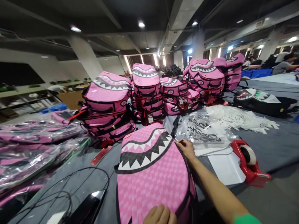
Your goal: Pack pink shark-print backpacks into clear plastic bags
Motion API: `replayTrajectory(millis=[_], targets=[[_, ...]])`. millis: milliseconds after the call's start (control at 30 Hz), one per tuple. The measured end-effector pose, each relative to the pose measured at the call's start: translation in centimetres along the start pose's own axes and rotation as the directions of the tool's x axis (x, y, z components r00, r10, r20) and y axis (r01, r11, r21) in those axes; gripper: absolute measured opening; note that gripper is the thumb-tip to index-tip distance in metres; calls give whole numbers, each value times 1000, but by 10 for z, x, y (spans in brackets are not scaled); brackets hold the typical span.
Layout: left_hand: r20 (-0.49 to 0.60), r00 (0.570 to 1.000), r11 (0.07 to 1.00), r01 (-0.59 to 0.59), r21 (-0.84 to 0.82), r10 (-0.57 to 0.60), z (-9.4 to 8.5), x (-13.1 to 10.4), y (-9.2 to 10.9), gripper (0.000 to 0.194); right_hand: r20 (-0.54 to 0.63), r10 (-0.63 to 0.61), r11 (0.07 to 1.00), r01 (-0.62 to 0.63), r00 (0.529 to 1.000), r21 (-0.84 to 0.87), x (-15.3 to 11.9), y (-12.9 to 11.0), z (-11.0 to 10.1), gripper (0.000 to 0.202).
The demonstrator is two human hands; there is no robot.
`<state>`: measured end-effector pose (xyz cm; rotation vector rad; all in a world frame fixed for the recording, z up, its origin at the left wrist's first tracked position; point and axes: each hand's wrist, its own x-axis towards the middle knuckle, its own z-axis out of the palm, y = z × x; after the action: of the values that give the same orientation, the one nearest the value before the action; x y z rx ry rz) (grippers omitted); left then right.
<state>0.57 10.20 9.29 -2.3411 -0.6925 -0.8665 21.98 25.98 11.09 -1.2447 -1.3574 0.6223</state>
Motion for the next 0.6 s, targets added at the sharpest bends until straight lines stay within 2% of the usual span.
replayTrajectory(millis=[67, 100, 167, 233, 300, 367, 400, 433, 467, 500, 533, 567, 600], targets=[[80, 996, 998, 48, -49, -44, -5, 19, -8, 27, 42, 42, 999, -42, 998, -18, 27, 0, 12, 33], [131, 989, 996, 72, -55, -64, -8, 27, -14, 25, 49, 59, 998, -57, 997, -30, 31, 1, 14, 30], [141, 983, 989, 128, -69, -117, -13, 35, -23, 17, 39, 83, 995, -81, 996, -64, 19, 7, 8, 23], [82, 985, 975, 163, -154, -151, -17, 30, -23, 8, 24, 85, 992, -82, 996, -99, -19, 13, -8, 15], [47, 986, 957, 164, -240, -157, -14, 18, -13, 13, 40, 51, 990, -46, 998, -132, -71, 21, -24, 10], [91, 985, 954, 168, -249, -150, -4, 11, 2, 19, 146, -81, 980, 105, 986, -167, -122, 32, -29, 19], [168, 973, 953, 196, -232, -159, 3, 13, 9, 21, 162, -119, 971, 148, 980, -187, -141, 38, -27, 29], [285, 942, 948, 240, -209, -176, 11, 19, 16, 21, 174, -152, 959, 188, 973, -212, -155, 44, -23, 38], [432, 880, 939, 295, -176, -196, 18, 28, 21, 20, 162, -169, 948, 205, 972, -243, -164, 50, -18, 43], [584, 783, 926, 353, -131, -216, 25, 39, 24, 19, 142, -179, 937, 213, 973, -278, -167, 55, -12, 41], [711, 664, 913, 400, -77, -231, 29, 51, 26, 19, 125, -191, 924, 221, 974, -313, -166, 60, -8, 36], [793, 559, 902, 430, -28, -241, 31, 62, 26, 21, 116, -207, 909, 234, 972, -346, -162, 63, -5, 31], [838, 488, 896, 445, 1, -243, 32, 72, 25, 25, 116, -228, 888, 255, 967, -383, -157, 65, -5, 28]])
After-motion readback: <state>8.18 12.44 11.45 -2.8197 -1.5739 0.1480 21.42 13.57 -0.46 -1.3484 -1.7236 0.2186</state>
